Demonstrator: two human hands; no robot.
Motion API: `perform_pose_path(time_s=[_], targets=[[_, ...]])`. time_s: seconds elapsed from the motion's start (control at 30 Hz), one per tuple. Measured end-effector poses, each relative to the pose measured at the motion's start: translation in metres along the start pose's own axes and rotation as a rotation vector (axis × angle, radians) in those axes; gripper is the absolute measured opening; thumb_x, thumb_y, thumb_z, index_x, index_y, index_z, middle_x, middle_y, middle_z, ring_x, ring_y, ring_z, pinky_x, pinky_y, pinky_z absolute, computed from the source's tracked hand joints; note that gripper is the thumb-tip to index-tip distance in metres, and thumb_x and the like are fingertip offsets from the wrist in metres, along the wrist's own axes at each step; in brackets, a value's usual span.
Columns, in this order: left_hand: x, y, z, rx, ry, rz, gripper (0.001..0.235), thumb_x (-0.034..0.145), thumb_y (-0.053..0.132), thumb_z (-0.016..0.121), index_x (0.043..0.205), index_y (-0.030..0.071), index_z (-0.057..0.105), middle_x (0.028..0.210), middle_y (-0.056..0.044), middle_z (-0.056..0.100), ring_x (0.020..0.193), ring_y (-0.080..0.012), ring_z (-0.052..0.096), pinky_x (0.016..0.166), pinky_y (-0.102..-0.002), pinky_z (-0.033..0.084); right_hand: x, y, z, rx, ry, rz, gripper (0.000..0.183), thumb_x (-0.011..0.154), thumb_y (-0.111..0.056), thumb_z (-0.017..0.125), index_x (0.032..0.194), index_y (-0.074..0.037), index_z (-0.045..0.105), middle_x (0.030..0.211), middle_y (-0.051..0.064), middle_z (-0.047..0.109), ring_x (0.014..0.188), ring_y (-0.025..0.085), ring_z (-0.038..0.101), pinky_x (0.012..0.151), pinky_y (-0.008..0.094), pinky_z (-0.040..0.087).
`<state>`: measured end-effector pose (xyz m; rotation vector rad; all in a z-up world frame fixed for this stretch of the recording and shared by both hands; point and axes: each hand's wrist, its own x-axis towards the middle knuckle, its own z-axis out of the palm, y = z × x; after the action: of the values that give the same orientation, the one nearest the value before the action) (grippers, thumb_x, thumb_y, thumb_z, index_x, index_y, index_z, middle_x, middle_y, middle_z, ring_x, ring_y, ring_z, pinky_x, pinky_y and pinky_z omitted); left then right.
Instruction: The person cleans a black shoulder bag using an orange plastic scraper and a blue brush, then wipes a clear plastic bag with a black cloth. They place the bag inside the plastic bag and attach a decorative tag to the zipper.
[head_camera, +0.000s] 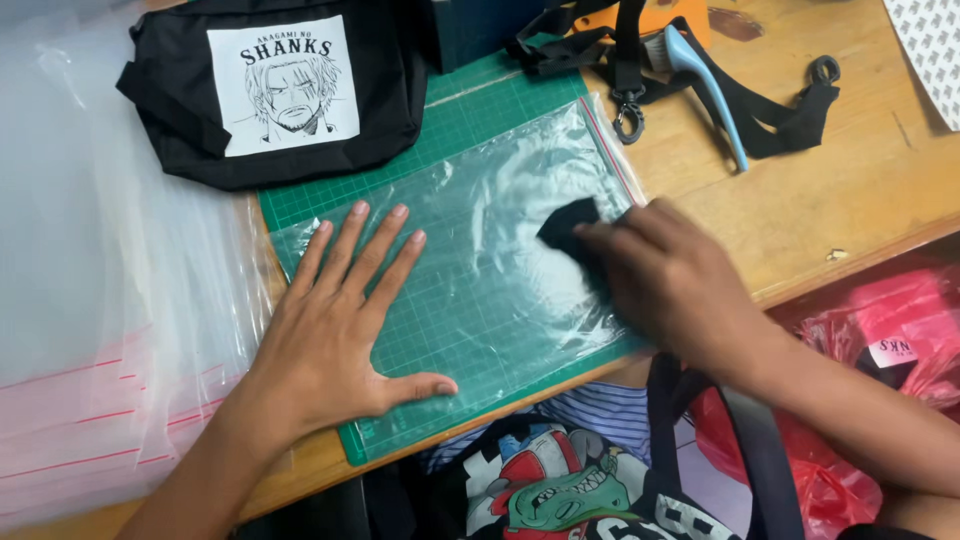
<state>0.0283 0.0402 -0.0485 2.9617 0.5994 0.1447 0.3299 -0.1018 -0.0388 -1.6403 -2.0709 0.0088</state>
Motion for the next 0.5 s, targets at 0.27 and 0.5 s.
perform_pose_path(time_s=[0.27, 0.5], targets=[[0.003, 0.000, 0.001, 0.023, -0.010, 0.015, 0.132, 0.074, 0.098, 0.054, 0.166, 0.011, 0.013, 0.173, -0.011, 0.008, 0.159, -0.0330, 0.003, 0.128, -0.049, 0.001, 0.000, 0.013, -0.003, -0.125, 0.143, 0.043, 0.017, 0.102, 0.004, 0.072, 0.118, 0.001, 0.074, 0.093, 0.014, 0.064, 0.081, 0.032, 0.058, 0.071, 0.043, 0.050], [-0.001, 0.001, 0.000, 0.067, 0.033, 0.019, 0.139, 0.071, 0.102, 0.057, 0.166, 0.011, 0.013, 0.173, -0.011, 0.009, 0.159, -0.0327, 0.002, 0.127, -0.049, 0.002, 0.032, -0.009, 0.013, 0.175, 0.035, -0.169, 0.021, 0.097, -0.004, 0.067, 0.118, 0.000, 0.069, 0.099, 0.014, 0.067, 0.084, 0.031, 0.062, 0.072, 0.040, 0.055]])
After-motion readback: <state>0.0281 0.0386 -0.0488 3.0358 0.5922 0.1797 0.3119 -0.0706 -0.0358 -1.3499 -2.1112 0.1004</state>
